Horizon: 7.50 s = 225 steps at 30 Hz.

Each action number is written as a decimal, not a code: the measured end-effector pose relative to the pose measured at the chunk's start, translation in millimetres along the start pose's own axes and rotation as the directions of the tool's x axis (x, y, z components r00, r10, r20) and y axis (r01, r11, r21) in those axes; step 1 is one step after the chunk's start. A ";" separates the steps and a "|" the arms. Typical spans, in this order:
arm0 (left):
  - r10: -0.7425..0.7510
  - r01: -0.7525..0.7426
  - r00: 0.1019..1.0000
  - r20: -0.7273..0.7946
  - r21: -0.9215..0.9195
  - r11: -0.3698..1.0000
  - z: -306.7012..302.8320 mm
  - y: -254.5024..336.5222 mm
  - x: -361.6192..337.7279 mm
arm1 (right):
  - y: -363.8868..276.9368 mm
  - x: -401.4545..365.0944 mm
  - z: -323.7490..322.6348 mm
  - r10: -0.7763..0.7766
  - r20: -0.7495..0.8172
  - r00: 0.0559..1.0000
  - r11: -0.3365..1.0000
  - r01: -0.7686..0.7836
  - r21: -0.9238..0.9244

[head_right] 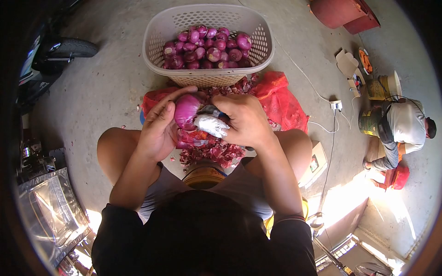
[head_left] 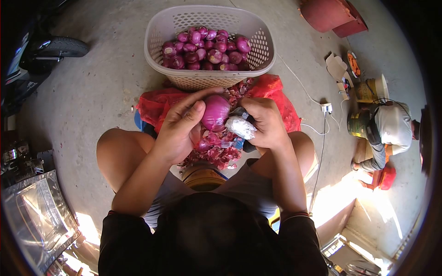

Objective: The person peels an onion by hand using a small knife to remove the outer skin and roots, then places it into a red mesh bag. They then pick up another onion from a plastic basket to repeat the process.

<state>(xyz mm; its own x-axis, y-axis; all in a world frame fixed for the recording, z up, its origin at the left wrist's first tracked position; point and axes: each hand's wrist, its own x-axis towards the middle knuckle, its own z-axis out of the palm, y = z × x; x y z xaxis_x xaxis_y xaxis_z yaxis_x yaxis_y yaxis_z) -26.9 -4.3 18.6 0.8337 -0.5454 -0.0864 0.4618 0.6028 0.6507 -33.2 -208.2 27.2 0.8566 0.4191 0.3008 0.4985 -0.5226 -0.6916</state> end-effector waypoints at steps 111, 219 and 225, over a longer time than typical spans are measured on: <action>0.170 -0.170 0.985 0.005 -0.053 0.984 -7.5 -10.5 -2.6 | 13.7 1.3 20.3 -0.155 -0.137 0.978 0.987 0.159 0.023; 0.271 -0.272 0.962 0.041 0.269 0.924 -7.3 -5.3 3.5 | -5.4 2.6 6.5 -0.217 -0.007 0.976 0.973 0.215 -0.081; 0.304 -0.302 0.953 0.009 0.154 0.941 -9.3 -7.9 3.5 | -9.6 -2.2 4.8 -0.175 0.149 0.973 0.978 0.190 -0.088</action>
<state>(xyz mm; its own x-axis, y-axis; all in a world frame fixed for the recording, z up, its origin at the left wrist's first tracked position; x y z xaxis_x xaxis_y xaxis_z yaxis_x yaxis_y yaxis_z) -24.8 -5.6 6.1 0.9319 -0.3414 0.1224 0.1361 0.6420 0.7546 -40.5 -200.6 30.0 0.7265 0.6101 0.3161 0.6616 -0.4969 -0.5615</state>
